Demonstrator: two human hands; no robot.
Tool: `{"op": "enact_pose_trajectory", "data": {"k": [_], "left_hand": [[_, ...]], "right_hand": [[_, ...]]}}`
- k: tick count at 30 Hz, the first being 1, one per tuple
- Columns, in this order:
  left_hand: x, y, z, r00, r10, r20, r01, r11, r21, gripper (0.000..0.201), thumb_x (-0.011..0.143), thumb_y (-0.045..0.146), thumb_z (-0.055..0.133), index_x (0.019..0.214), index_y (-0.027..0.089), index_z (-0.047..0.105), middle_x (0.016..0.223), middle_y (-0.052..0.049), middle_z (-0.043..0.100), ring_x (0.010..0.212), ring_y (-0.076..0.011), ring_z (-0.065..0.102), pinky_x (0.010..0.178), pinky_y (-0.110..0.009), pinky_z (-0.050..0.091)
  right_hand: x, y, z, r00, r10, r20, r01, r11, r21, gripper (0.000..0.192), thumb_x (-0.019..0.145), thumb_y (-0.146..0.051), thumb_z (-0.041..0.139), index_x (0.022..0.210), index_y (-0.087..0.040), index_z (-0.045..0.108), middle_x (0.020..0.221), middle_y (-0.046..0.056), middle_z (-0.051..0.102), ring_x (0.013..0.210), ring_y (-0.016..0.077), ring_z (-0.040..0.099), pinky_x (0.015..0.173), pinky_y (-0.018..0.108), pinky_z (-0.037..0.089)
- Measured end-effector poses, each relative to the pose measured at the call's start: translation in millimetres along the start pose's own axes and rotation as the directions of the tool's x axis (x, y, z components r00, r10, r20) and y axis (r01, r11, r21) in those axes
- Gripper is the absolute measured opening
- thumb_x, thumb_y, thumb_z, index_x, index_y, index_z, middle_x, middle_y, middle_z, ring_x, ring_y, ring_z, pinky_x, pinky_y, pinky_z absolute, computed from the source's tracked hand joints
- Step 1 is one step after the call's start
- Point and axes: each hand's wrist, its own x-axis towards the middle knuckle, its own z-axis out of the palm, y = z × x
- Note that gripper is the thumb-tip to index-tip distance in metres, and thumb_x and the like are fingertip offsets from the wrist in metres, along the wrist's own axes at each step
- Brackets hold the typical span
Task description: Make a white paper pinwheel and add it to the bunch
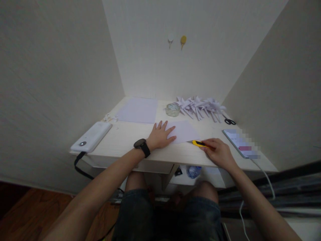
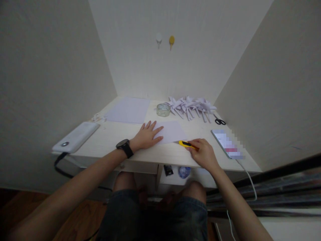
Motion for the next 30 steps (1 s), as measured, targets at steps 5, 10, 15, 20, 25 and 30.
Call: {"op": "enact_pose_trajectory", "data": {"k": [5,10,15,20,25,30], "left_hand": [[12,-9,-5.1,0.999,-0.049,0.018,0.049,0.999,0.007,0.097,0.079,0.084,0.035,0.153,0.020,0.032,0.154,-0.022,0.034,0.142,-0.0431,0.029,0.112,-0.057,0.022],[22,-14,-13.2,1.000,0.002,0.028,-0.001,1.000,-0.027,0.102,0.071,0.084,0.050,0.150,0.022,0.036,0.145,-0.022,0.046,0.132,-0.0409,0.043,0.106,-0.056,0.031],[39,-16,-22.7,0.997,-0.031,0.077,0.032,0.999,-0.017,0.122,0.049,0.084,0.069,0.152,0.030,0.032,0.142,-0.020,0.048,0.126,-0.0453,0.045,0.099,-0.059,0.036],[55,-22,-24.3,0.990,-0.054,0.132,0.058,0.998,-0.025,0.125,0.043,0.082,0.074,0.151,0.030,0.035,0.137,-0.021,0.052,0.119,-0.0439,0.053,0.095,-0.053,0.043],[62,-28,-19.6,0.994,-0.045,0.095,0.051,0.997,-0.058,0.120,0.046,0.073,0.080,0.149,0.026,0.039,0.133,-0.018,0.056,0.118,-0.0398,0.054,0.092,-0.045,0.045],[64,-27,-17.9,0.999,-0.030,-0.043,0.021,0.982,-0.187,0.067,0.060,0.048,0.084,0.121,0.024,0.066,0.115,-0.009,0.066,0.103,-0.0277,0.062,0.086,-0.034,0.047]], "right_hand": [[-3,1,2,1.000,0.001,-0.019,-0.001,1.000,0.009,0.025,0.086,-0.033,0.059,0.099,-0.021,0.077,0.095,0.009,0.074,0.088,0.0256,0.066,0.081,0.039,0.054],[-5,2,4,0.999,-0.011,-0.040,0.011,1.000,0.008,0.024,0.086,-0.033,0.059,0.097,-0.022,0.077,0.095,0.009,0.073,0.089,0.0259,0.065,0.082,0.040,0.054],[-5,-1,2,0.997,-0.042,-0.057,0.044,0.998,0.035,0.024,0.087,-0.033,0.059,0.098,-0.022,0.077,0.095,0.009,0.073,0.089,0.0256,0.065,0.081,0.040,0.055],[-7,-1,1,0.994,-0.061,-0.092,0.065,0.997,0.034,0.023,0.087,-0.034,0.060,0.097,-0.021,0.077,0.095,0.010,0.073,0.089,0.0256,0.066,0.080,0.039,0.056],[-8,-1,0,0.991,-0.068,-0.115,0.071,0.997,0.020,0.023,0.087,-0.034,0.059,0.096,-0.021,0.077,0.095,0.010,0.073,0.087,0.0259,0.065,0.079,0.041,0.056],[-11,1,-1,0.990,-0.069,-0.126,0.072,0.997,0.022,0.023,0.087,-0.034,0.059,0.098,-0.022,0.076,0.096,0.010,0.072,0.089,0.0261,0.065,0.080,0.042,0.056]]}}
